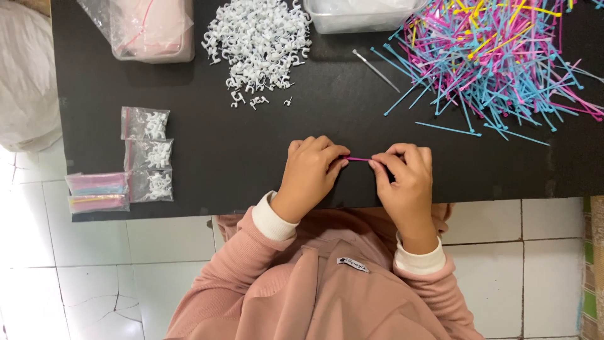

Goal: Sorting and aligning colored cable ties into organized bundles on a table.

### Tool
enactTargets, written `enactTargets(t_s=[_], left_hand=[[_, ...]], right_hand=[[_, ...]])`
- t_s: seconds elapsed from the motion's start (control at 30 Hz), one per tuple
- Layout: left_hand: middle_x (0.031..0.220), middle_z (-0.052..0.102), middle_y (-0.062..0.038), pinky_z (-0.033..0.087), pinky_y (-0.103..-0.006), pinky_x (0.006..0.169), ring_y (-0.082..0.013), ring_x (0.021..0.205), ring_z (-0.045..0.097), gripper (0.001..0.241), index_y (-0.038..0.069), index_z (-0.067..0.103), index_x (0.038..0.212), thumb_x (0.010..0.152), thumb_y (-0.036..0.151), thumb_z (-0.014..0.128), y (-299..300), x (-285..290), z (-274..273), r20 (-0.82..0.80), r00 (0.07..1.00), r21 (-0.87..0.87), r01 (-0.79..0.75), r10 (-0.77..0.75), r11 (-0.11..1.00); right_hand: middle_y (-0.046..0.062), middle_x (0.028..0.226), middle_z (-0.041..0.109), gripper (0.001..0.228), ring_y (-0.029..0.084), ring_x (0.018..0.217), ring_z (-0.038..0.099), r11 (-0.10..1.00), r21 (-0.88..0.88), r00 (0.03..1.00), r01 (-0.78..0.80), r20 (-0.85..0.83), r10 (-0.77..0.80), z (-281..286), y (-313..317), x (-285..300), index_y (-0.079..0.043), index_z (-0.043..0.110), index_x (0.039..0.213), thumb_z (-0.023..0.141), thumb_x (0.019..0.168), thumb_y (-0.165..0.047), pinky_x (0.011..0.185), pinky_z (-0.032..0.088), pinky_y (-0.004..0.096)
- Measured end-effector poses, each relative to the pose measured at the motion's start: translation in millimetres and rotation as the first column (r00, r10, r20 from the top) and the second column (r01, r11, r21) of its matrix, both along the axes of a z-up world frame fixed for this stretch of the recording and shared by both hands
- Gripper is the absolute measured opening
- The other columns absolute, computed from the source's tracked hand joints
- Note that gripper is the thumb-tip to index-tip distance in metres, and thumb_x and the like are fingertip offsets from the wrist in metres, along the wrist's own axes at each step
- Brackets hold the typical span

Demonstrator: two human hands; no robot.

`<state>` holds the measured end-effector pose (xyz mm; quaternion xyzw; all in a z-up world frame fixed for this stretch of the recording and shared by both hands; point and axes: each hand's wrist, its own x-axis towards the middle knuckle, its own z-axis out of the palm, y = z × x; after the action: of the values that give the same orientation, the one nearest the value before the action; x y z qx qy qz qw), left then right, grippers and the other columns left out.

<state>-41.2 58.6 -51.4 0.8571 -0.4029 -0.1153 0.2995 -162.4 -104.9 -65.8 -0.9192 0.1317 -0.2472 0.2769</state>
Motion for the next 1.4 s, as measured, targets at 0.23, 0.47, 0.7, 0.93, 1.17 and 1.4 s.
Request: enactTargets(t_s=[0.23, 0.47, 0.7, 0.93, 1.17, 1.4], left_hand=[[0.081, 0.066, -0.002, 0.040, -0.0389, 0.087, -0.0202, 0.078, 0.065, 0.014, 0.014, 0.077, 0.106, 0.093, 0.018, 0.076, -18.4, 4.5, 18.0, -0.011, 0.998, 0.043, 0.064, -0.064, 0.997], [0.078, 0.066, -0.003, 0.040, -0.0401, 0.084, -0.0220, 0.075, 0.065, 0.011, 0.012, 0.077, 0.102, 0.093, 0.017, 0.074, -78.7, 5.7, 38.4, 0.087, 0.985, 0.001, 0.151, -0.150, 0.989], [0.078, 0.063, -0.004, 0.039, -0.0418, 0.079, -0.0231, 0.074, 0.063, 0.008, 0.011, 0.076, 0.098, 0.090, 0.013, 0.074, -154.6, 7.1, 19.6, 0.291, 0.949, -0.112, 0.158, -0.119, 0.981], [0.082, 0.066, -0.007, 0.043, -0.0457, 0.082, -0.0252, 0.078, 0.065, 0.005, 0.012, 0.079, 0.091, 0.085, 0.012, 0.079, -188.0, 7.9, 2.3, 0.366, 0.923, -0.077, 0.154, -0.116, 0.985], [0.086, 0.068, -0.012, 0.045, -0.0485, 0.086, -0.0289, 0.084, 0.067, 0.012, 0.011, 0.080, 0.094, 0.083, 0.006, 0.080, -201.4, -8.8, -3.0, 0.373, 0.903, -0.064, 0.254, -0.213, 0.965], [0.085, 0.070, -0.013, 0.044, -0.0475, 0.086, -0.0292, 0.083, 0.067, 0.010, 0.008, 0.079, 0.089, 0.080, 0.003, 0.081, -201.1, -7.7, -5.8, 0.423, 0.871, 0.002, 0.274, -0.249, 0.962]], right_hand=[[0.004, 0.093, 0.061, 0.003, 0.024, 0.089, 0.057, 0.997, 0.075, 0.997, -0.004, 0.071, -0.002, 4.7, -7.0, -2.9, -0.008, 0.078, 0.093, 0.081, 0.093, -0.007, 0.079, 0.052, 0.035], [0.007, 0.092, 0.062, 0.004, 0.028, 0.089, 0.059, 0.994, 0.081, 0.984, 0.076, 0.153, -0.088, 8.1, -44.0, 0.5, -0.005, 0.077, 0.095, 0.081, 0.094, -0.003, 0.083, 0.051, 0.039], [0.009, 0.096, 0.064, 0.009, 0.032, 0.089, 0.061, 0.976, -0.019, 0.953, 0.218, 0.221, -0.209, -8.1, -110.5, 4.6, -0.006, 0.077, 0.099, 0.084, 0.094, -0.002, 0.084, 0.050, 0.043], [0.007, 0.094, 0.060, 0.015, 0.030, 0.092, 0.058, 0.910, -0.065, 0.903, 0.408, 0.173, -0.393, -37.2, -142.1, -19.5, -0.006, 0.078, 0.099, 0.085, 0.090, 0.003, 0.088, 0.049, 0.043], [0.004, 0.092, 0.061, 0.016, 0.028, 0.094, 0.057, 0.895, -0.012, 0.892, 0.447, 0.083, -0.444, -37.1, -135.9, -21.2, -0.009, 0.079, 0.098, 0.089, 0.088, -0.001, 0.090, 0.047, 0.043], [0.002, 0.091, 0.062, 0.015, 0.028, 0.096, 0.058, 0.868, -0.079, 0.869, 0.490, -0.038, -0.494, -34.2, -134.6, -14.5, -0.014, 0.080, 0.096, 0.092, 0.087, -0.011, 0.089, 0.044, 0.044]])
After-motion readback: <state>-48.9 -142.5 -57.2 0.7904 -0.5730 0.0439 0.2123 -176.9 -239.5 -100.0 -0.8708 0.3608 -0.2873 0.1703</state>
